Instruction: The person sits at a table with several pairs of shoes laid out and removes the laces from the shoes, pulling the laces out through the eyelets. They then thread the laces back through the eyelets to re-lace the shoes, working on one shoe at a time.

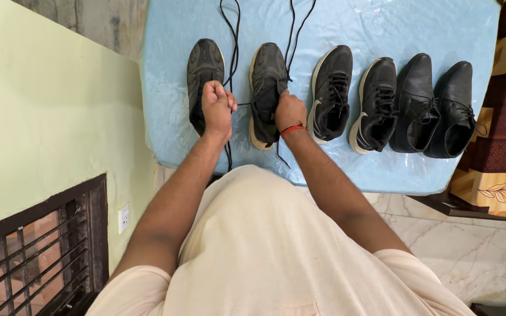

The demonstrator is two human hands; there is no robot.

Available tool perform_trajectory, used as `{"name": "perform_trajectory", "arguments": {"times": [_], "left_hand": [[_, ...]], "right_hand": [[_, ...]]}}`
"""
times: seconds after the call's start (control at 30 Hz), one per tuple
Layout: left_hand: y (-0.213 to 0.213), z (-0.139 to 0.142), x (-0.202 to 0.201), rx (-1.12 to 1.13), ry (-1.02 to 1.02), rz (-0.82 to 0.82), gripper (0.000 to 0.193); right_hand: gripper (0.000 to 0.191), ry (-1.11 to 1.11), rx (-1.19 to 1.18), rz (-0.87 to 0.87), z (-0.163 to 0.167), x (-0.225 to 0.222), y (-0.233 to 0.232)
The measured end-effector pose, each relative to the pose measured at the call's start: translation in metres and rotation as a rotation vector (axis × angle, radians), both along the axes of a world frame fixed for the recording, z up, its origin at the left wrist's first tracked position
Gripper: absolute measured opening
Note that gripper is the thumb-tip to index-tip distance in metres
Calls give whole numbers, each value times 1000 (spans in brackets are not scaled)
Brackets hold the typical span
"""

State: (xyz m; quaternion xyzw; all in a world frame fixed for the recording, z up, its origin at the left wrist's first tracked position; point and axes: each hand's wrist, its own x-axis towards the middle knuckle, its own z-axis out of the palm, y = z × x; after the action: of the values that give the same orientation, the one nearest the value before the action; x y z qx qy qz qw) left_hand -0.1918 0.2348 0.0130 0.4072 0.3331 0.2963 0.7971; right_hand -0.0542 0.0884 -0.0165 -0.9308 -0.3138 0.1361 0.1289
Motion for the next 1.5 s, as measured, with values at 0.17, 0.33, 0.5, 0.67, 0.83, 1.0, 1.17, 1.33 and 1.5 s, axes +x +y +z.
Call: {"name": "perform_trajectory", "arguments": {"times": [0.17, 0.33, 0.5, 0.67, 0.83, 1.0, 1.17, 1.33, 1.5], "left_hand": [[5, 3, -7, 60, 27, -56, 10], [12, 21, -11, 151, 201, -286, 2], [1, 59, -14, 1137, 443, -158, 26], [-18, 86, 3, 1333, 450, -146, 26], [-32, 89, 23, 1523, 440, -112, 30], [-31, 62, 40, 1508, 503, -268, 33], [-29, 35, 42, 1353, 849, -587, 38], [-27, 51, 31, 1402, 580, -405, 42], [-54, 85, 44, 980, 133, -641, 65]], "right_hand": [[20, -17, 17, 16, 1, 1, 1], [32, 271, 166, -70, 15, 16, -5], [23, -31, 215, -13, 17, 29, -31], [42, 356, -378, 121, -5, -7, -51], [29, 405, -403, 195, -18, -30, -61], [45, 359, -387, 105, -22, -53, -69], [27, 466, -161, -86, -6, -47, -66], [14, 801, 797, -601, 66, 5, -63], [10, 946, 1043, -485, 121, 39, -65]]}}
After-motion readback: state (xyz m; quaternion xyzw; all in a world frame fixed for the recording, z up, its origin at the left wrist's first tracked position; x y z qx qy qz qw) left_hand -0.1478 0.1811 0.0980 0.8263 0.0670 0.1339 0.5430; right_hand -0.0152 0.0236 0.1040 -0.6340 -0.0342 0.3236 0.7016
